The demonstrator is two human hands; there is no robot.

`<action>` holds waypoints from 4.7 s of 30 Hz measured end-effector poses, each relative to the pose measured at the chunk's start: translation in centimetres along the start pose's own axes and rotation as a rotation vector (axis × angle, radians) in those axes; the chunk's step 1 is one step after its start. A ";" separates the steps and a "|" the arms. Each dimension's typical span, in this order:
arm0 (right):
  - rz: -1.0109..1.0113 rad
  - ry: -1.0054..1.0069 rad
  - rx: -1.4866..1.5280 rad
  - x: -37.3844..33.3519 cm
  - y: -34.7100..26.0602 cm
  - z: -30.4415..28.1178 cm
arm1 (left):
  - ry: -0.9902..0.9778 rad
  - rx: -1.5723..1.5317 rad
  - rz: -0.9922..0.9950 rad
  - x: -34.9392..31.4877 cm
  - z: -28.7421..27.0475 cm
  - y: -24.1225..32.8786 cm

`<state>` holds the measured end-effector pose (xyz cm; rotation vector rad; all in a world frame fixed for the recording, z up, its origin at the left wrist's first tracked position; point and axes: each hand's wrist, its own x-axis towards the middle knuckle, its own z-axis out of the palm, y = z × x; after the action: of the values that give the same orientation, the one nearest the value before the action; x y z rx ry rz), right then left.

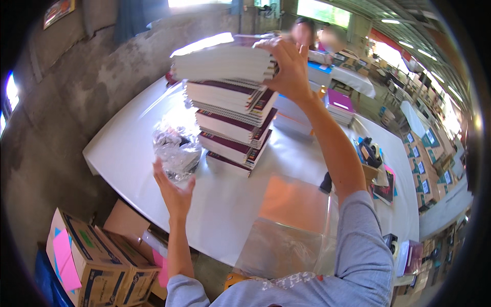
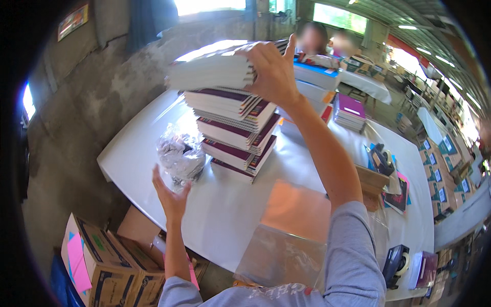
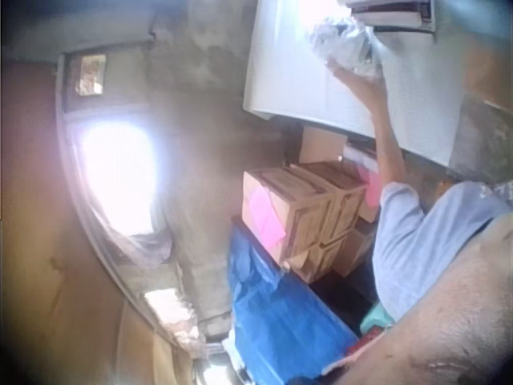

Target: The person repeatedly places spiral-bound notebooks into clear plastic sleeves, folds the sleeve edges, and stacks the wrapped notebooks on the table. The person handles both blue and purple notebooks, using hands to manipulate the plastic sleeves and align the items.

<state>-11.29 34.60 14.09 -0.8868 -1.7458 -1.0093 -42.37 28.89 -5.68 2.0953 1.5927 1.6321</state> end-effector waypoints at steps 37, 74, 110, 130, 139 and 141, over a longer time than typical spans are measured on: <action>1.607 -0.368 0.536 -43.8 -17.7 -33.5 | -0.840 -0.892 -0.272 -29.9 14.6 13.5; 2.343 -0.217 0.937 -46.7 -11.4 -30.3 | -1.471 -0.346 -0.192 -16.9 13.7 11.1; 1.916 -0.926 -0.153 -42.4 -14.4 -28.0 | -2.138 0.059 0.756 -22.4 6.7 19.8; 2.046 -0.871 -0.068 -40.5 -13.6 -28.6 | -1.424 -0.450 0.294 -15.1 44.9 19.0; 2.102 -0.922 -0.079 -40.7 -13.8 -28.8 | -0.830 -0.508 0.391 -16.2 30.3 18.4; 2.114 -0.959 -0.072 -40.0 -13.3 -28.4 | -1.358 -0.542 0.467 -18.0 22.9 17.4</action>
<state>0.17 -2.02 -19.33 -2.4609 -0.3867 0.9034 -12.30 19.48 -18.28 2.3259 0.2146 0.2400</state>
